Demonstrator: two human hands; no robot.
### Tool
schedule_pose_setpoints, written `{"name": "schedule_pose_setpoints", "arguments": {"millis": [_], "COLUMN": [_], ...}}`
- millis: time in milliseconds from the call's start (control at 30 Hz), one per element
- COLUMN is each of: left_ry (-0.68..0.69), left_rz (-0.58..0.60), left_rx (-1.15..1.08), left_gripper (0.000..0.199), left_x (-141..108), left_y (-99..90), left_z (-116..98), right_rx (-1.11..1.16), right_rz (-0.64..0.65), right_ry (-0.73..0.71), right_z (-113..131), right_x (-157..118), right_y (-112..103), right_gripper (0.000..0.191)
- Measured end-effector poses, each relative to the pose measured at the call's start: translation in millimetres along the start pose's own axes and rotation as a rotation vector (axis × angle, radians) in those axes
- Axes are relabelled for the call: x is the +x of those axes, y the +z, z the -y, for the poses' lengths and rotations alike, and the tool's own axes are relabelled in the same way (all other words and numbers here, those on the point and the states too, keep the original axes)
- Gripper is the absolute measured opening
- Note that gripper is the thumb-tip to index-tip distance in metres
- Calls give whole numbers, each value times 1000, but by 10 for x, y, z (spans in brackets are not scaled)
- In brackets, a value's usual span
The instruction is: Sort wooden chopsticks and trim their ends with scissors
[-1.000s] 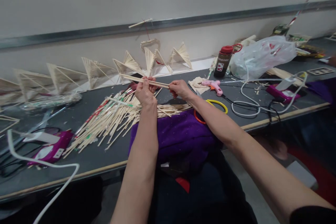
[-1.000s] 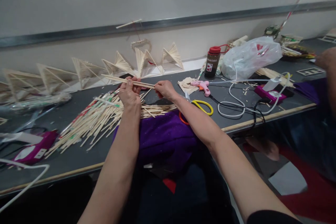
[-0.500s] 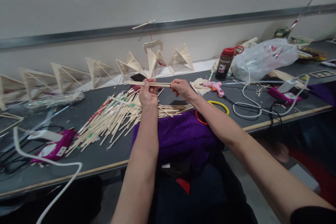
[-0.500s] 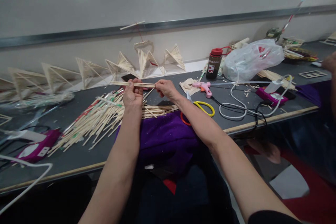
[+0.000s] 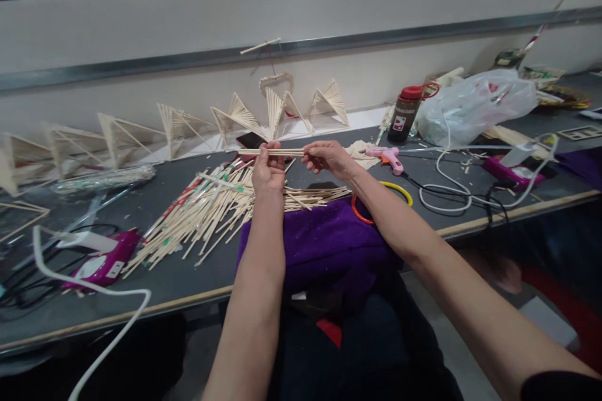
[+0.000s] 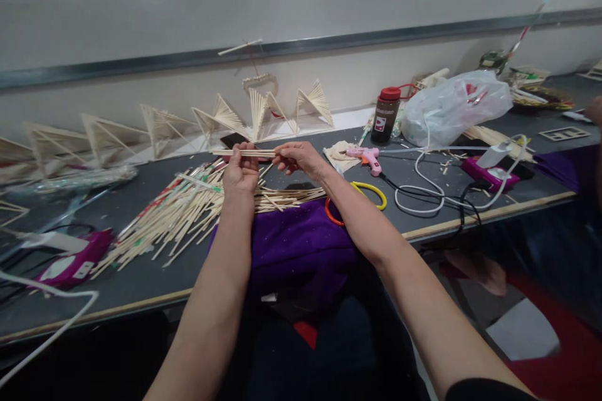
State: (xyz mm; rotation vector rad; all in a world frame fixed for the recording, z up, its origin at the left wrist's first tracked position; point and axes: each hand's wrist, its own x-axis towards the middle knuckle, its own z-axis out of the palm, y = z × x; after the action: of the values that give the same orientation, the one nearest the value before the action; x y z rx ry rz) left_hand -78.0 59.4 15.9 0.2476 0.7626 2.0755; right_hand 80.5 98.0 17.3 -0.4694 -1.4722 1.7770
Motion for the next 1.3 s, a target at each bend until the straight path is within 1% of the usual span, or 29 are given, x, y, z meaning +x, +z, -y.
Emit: {"name": "schedule_pose_setpoints", "arguments": {"millis": [67,167,333,433,533,633,733,833,933,1033,1167,1300], "left_ry": [29,74,153,201,189,126,52,3,-7,-22,-47,-80], "left_rz": [16,57,124,155,151,100,44,31,23,21,55,155], "left_rx": [-3,28,176,209,200,152,68,-5,5,34,27,52], "left_gripper": [7,8,9,10,11,12,11,9,11,12,15,17], "left_x": [29,46,0,-22,-10,9,2,-24,-39,-38,-61,-100], "left_y": [-30,-51,-21,-7,-16,-25,-12,17,35,39,52,61], "left_z": [4,23,35,28,19,16,22,25,15,6,37,74], "right_rx": [-14,-74,-218,-321,-303,-229,-177,-149,-133,-106,-27,-27], "right_rz": [-7,-54,-87,-147,-184,-191,-174,-169,-165,-135,-47,74], "right_ry": [4,2,43,49,-7,-77,-111,-113,-81,-34,27,93], "right_z": [-13,-35,-15,-19,-49,-67,-61,-33,19,66,35,-29], "right_x": [1,4,-2,17,45,56,50,36,12,-13,-11,10], "right_y": [-11,-15,-13,4,30,62,96,126,154,178,192,160], "right_gripper": [24,21,11,5,5,6,9,9,8,8,10,8]}}
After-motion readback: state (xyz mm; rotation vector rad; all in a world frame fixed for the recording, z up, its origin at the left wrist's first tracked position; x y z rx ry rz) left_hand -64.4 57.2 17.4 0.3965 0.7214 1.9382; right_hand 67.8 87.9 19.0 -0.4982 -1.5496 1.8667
